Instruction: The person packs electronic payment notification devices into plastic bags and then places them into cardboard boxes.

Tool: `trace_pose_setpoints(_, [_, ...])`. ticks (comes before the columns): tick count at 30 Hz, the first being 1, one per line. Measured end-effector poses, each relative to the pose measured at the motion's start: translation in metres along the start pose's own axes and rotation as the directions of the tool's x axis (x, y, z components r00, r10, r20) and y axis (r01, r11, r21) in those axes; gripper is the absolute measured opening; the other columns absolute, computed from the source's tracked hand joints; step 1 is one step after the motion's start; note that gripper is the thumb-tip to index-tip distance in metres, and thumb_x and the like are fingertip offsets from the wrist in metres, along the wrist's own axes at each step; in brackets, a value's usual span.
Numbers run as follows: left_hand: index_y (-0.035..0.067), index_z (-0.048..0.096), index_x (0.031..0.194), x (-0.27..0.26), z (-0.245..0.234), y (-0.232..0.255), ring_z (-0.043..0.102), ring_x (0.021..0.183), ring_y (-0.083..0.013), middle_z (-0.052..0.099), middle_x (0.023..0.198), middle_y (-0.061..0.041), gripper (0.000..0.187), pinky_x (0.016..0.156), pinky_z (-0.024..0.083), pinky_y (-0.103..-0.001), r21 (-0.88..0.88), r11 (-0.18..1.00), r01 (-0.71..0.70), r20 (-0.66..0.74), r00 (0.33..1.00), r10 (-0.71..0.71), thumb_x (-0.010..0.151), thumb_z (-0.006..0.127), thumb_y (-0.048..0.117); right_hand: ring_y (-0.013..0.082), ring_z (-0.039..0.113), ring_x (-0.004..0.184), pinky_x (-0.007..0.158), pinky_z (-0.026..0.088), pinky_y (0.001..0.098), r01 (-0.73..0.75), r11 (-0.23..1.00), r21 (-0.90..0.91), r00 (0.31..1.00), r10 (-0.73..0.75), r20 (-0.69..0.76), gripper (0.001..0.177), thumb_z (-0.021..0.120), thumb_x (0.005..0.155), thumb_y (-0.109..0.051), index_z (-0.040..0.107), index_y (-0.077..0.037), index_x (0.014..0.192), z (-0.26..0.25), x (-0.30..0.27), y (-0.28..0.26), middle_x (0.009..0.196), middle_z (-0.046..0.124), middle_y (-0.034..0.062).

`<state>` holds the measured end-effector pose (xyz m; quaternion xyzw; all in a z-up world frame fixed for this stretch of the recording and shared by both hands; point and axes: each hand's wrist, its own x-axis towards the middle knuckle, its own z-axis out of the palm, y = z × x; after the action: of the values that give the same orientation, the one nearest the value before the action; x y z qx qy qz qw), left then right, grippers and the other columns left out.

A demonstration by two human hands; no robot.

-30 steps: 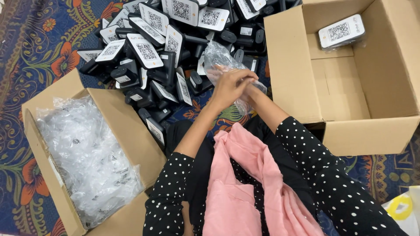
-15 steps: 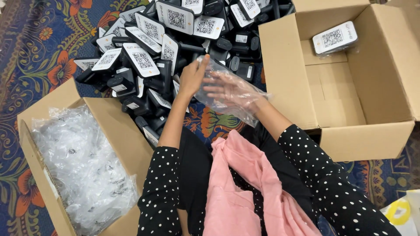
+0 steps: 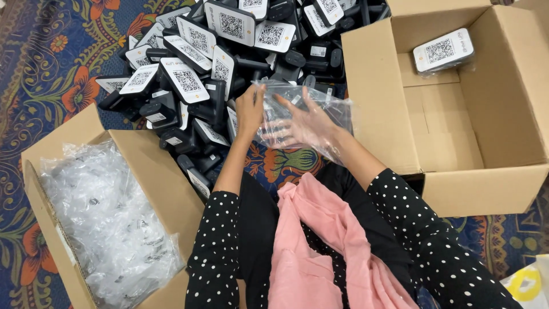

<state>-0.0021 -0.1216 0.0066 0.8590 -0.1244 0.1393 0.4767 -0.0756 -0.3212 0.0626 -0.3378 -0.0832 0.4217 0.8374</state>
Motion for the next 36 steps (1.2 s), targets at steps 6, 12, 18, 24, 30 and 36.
trace_pose_setpoints(6, [0.006, 0.061, 0.096, -0.006, -0.011, -0.004, 0.067, 0.073, -0.0497, 0.067, 0.073, -0.026, 0.036, 0.066, 0.052, -0.058, 0.475, 0.88, 0.009, 0.066, 0.997, -0.045, 0.107, 0.05, 0.038, 0.0393, 0.045, 0.147, 0.119, 0.033, 0.0535, -0.131, 0.844, -0.521, 0.987, 0.058, -0.153, 0.111, 0.015, 0.081, -0.091, 0.005, -0.021, 0.167, 0.01, -0.016, 0.0, 0.156, 0.046, 0.0261])
trace_pose_setpoints(12, [0.005, 0.062, 0.095, -0.002, -0.037, -0.034, 0.067, 0.072, -0.0481, 0.067, 0.072, -0.024, 0.037, 0.065, 0.052, -0.059, 0.528, 0.841, 0.12, -0.05, 0.993, -0.111, 0.108, 0.05, 0.038, 0.0415, 0.046, 0.146, 0.117, 0.04, 0.0571, -0.104, 0.909, -0.405, 0.979, 0.023, -0.2, 0.117, 0.012, 0.076, -0.091, 0.005, -0.016, 0.164, -0.008, -0.041, -0.015, 0.158, 0.045, 0.0259])
trace_pose_setpoints(18, [0.004, 0.062, 0.094, 0.001, -0.039, -0.04, 0.067, 0.07, -0.0474, 0.066, 0.069, -0.024, 0.04, 0.062, 0.051, -0.058, 0.511, 0.854, 0.098, -0.061, 0.995, -0.078, 0.108, 0.05, 0.039, 0.045, 0.055, 0.133, 0.102, 0.054, 0.06, -0.128, 0.872, -0.473, 0.945, -0.037, -0.324, 0.077, 0.029, 0.095, -0.065, 0.003, -0.038, 0.162, -0.032, -0.035, -0.003, 0.155, 0.045, 0.0258])
trace_pose_setpoints(24, [-0.005, 0.054, 0.118, -0.005, -0.038, -0.004, 0.067, 0.093, -0.0397, 0.063, 0.111, -0.026, 0.046, 0.072, 0.056, -0.047, 0.589, 0.804, 0.079, -0.149, 0.989, 0.012, 0.098, 0.064, 0.035, 0.0497, 0.055, 0.131, 0.097, 0.055, 0.0606, -0.059, 0.95, -0.306, 0.931, -0.058, -0.359, 0.068, 0.024, 0.099, -0.059, -0.007, -0.048, 0.159, -0.043, -0.028, 0.005, 0.16, 0.036, 0.026])
trace_pose_setpoints(30, [-0.004, 0.046, 0.133, -0.052, 0.033, 0.072, 0.066, 0.105, -0.0355, 0.053, 0.13, -0.023, 0.059, 0.083, 0.058, -0.04, 0.197, 0.979, -0.049, 0.126, 0.992, 0.024, 0.095, 0.069, 0.036, 0.0409, 0.041, 0.144, 0.098, 0.05, 0.0673, -0.007, 0.975, -0.223, 0.929, -0.076, -0.362, 0.091, 0.022, 0.081, -0.081, -0.006, -0.042, 0.159, -0.032, -0.006, 0.016, 0.164, 0.026, 0.0142])
trace_pose_setpoints(36, [0.001, 0.05, 0.131, -0.08, 0.058, 0.075, 0.065, 0.111, -0.0409, 0.056, 0.129, -0.021, 0.043, 0.089, 0.055, -0.047, 0.096, 0.99, -0.098, -0.023, 0.995, 0.101, 0.098, 0.068, 0.022, 0.0269, 0.05, 0.139, 0.109, 0.047, 0.0476, 0.048, 0.986, -0.162, 0.921, -0.106, -0.374, 0.104, 0.024, 0.08, -0.09, 0.023, -0.031, 0.164, -0.051, 0.002, 0.024, 0.159, 0.041, 0.0155])
